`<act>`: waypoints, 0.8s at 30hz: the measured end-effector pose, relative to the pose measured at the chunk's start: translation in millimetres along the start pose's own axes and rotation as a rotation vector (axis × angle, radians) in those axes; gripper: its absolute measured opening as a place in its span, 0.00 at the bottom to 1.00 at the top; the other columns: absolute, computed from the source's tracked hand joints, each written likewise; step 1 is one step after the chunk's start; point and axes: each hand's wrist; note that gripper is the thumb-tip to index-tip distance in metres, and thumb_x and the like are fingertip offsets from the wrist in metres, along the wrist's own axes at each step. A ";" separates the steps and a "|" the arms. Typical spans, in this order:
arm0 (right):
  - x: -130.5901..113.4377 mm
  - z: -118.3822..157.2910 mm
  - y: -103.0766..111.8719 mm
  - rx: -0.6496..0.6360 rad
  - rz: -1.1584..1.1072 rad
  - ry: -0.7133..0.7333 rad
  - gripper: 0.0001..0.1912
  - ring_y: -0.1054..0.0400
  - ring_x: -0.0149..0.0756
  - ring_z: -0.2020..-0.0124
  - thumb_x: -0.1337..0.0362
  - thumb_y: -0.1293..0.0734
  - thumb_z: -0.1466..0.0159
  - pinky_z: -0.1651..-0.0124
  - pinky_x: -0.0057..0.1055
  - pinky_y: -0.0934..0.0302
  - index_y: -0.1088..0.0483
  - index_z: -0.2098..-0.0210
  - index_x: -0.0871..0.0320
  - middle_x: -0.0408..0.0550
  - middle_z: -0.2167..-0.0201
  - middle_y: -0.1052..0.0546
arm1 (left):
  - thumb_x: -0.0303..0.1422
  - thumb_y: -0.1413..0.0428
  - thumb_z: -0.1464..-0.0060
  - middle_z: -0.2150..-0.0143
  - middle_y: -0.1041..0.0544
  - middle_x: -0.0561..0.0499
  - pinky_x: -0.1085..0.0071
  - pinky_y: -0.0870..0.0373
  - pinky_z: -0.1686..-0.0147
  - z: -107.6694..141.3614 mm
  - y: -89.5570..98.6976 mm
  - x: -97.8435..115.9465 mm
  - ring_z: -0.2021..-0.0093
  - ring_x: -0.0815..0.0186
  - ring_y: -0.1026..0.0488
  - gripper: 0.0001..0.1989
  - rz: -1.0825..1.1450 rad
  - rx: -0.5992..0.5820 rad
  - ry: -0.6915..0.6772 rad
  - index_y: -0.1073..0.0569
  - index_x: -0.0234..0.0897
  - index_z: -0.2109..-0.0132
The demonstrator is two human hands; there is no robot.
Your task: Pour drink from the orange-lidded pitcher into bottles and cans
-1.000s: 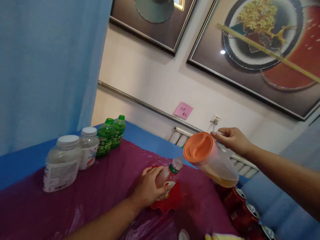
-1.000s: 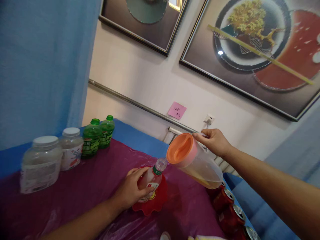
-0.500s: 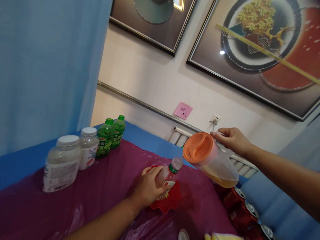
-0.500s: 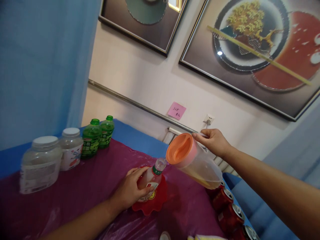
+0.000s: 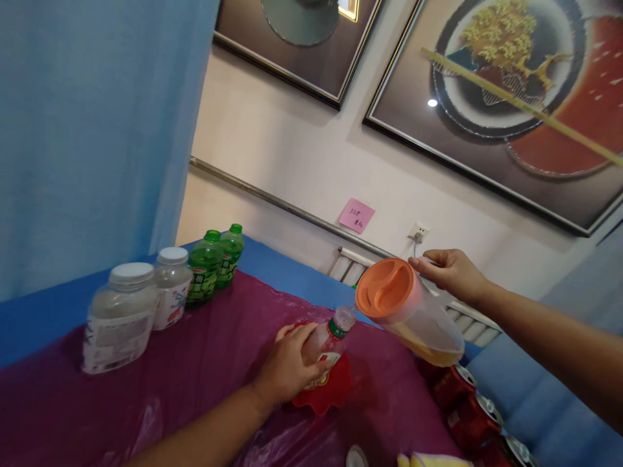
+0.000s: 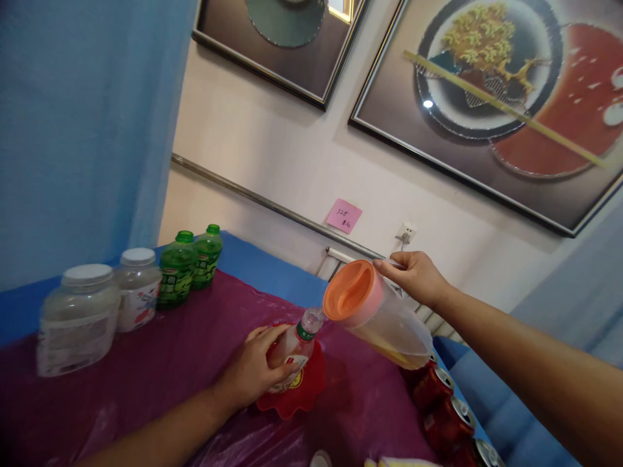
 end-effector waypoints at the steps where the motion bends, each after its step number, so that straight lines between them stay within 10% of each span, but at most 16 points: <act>1: 0.1 0.1 0.0 0.001 -0.001 0.000 0.31 0.56 0.27 0.79 0.37 0.32 0.44 0.78 0.29 0.60 0.49 0.82 0.53 0.36 0.82 0.51 | 0.48 0.35 0.53 0.46 0.19 0.45 0.50 0.35 0.38 0.0 0.2 0.2 0.46 0.51 0.24 0.30 0.000 0.002 -0.001 0.26 0.42 0.44; 24: -1.7 1.7 4.8 0.019 0.049 0.039 0.31 0.55 0.27 0.80 0.38 0.34 0.42 0.78 0.29 0.60 0.48 0.82 0.53 0.37 0.84 0.49 | 0.43 0.33 0.54 0.43 0.21 0.45 0.50 0.39 0.36 0.1 0.1 -0.4 0.43 0.51 0.27 0.31 0.012 -0.039 0.035 0.28 0.42 0.42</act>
Point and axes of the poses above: each hand's wrist, its own z-axis away from the middle knuckle, its own y-axis out of the back of the hand, x = y × z
